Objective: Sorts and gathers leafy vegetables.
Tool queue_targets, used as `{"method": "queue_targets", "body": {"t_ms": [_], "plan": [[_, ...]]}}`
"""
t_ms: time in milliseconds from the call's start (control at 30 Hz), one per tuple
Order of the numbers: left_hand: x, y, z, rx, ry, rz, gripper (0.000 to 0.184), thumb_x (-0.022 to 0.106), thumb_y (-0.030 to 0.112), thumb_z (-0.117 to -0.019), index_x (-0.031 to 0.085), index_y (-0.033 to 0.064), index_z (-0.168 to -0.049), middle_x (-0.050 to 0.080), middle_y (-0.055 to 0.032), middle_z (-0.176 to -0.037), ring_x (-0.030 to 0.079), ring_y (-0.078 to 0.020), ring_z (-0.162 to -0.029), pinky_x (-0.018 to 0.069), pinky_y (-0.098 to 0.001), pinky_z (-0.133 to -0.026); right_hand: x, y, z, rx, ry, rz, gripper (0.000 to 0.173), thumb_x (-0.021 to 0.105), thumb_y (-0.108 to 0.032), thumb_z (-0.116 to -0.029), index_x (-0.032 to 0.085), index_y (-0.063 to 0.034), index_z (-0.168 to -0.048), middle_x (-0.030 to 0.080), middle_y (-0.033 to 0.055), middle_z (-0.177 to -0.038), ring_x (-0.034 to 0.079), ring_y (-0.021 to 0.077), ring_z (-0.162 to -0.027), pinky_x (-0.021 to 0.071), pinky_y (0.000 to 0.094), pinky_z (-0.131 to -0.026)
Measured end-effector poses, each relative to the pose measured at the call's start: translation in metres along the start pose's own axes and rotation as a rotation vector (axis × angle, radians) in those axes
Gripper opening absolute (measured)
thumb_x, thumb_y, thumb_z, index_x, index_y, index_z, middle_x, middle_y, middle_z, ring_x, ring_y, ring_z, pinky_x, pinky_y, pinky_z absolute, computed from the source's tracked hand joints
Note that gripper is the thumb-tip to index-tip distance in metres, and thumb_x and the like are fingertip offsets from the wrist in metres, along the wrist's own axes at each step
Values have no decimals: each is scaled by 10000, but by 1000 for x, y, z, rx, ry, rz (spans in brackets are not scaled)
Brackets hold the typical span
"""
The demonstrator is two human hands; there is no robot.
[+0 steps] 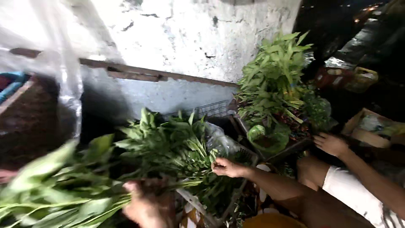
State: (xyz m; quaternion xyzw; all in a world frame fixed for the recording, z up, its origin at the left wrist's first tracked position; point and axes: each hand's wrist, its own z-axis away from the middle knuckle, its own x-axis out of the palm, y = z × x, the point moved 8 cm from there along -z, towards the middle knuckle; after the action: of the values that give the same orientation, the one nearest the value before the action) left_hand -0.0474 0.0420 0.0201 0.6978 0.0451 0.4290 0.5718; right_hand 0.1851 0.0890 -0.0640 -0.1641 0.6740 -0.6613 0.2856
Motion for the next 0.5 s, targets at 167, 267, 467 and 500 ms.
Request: {"method": "queue_targets", "body": {"t_ms": [167,267,467,500], "plan": [[22,1,13,49,-71,-72,254,362,209,-1123,591,104,-1084,521,97,-569,528,-32,-458,496,-209,-452,-37,2,7,409,127,707,593,583,-360,-1038,453,-35,-1517,498,246,-1499,484,424,-1382,389,643,-1125],[36,-38,28,13,-124,-54,215,361,149,-1115,562,81,-1076,561,83,-627,588,-63,-530,577,-252,-573,-18,-48,7,95,342,698,515,532,-428,-1052,561,-110,-1457,556,146,-1479,528,308,-1371,434,530,-1130],[63,-82,56,-162,-379,161,393,244,234,-1131,598,138,-987,722,29,-801,739,-118,-833,622,-290,-796,34,-57,20,-107,188,494,467,481,-269,-1092,478,-72,-1516,635,173,-1381,620,313,-1271,478,520,-1096],[66,-81,58,-183,-422,180,448,215,269,-1133,607,157,-948,713,46,-770,730,-93,-798,615,-263,-771,35,-55,23,-134,190,478,462,481,-263,-1096,488,-25,-1492,642,201,-1355,631,329,-1251,487,510,-1085]]}}
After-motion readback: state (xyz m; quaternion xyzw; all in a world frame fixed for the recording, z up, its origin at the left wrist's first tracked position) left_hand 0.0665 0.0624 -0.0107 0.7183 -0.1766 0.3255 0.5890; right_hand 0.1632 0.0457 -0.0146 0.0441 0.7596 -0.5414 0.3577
